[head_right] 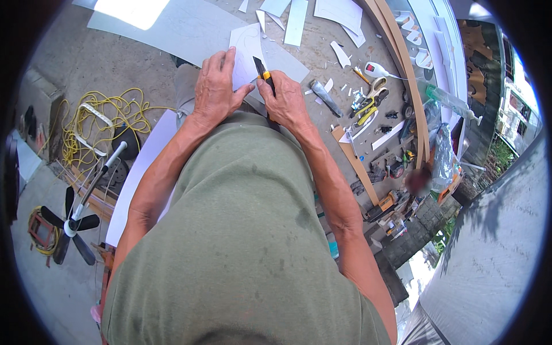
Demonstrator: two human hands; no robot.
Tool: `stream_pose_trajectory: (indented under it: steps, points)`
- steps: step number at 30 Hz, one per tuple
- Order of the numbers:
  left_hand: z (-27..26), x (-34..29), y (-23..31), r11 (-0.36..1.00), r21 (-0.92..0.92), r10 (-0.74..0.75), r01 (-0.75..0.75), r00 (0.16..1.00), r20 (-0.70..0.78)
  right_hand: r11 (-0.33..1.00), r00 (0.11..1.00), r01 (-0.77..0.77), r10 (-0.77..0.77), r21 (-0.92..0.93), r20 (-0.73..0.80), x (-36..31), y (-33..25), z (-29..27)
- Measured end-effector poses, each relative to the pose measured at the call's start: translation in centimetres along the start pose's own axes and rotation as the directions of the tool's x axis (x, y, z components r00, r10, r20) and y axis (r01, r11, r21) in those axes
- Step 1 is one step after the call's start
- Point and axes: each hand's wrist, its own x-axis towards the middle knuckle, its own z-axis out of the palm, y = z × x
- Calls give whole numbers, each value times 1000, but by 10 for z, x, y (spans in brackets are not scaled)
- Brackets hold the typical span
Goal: Cutting out a curved shape from a white paper template using a utility knife on a flat surface.
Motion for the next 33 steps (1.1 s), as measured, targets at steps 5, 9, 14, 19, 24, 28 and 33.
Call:
stream_pose_trajectory:
  steps: [5, 9, 14, 19, 24, 28, 33]
  points:
    - [8, 12, -6, 990, 135, 41, -31, 997, -72, 938, 985, -133, 87, 321, 152, -1, 6, -11]
    - [23, 28, -5, 979, 202, 40, -4, 983, -179, 862, 953, -293, 227, 413, 201, -4, 16, -21]
    - [30, 39, -9, 966, 252, -7, 53, 984, -181, 861, 929, -358, 289, 360, 233, -4, 14, -25]
    - [21, 38, -14, 967, 253, 57, -19, 988, -143, 899, 934, -342, 294, 274, 203, 0, 23, -18]
    - [33, 44, -3, 979, 204, 16, 28, 977, -212, 892, 939, -334, 285, 305, 194, 8, 19, -17]
    - [38, 47, -7, 970, 243, 60, -4, 973, -224, 871, 940, -331, 268, 364, 213, 8, 17, -20]
    - [14, 39, -36, 978, 154, 159, -139, 979, -127, 922, 926, -329, 272, 206, 261, 9, 12, -28]
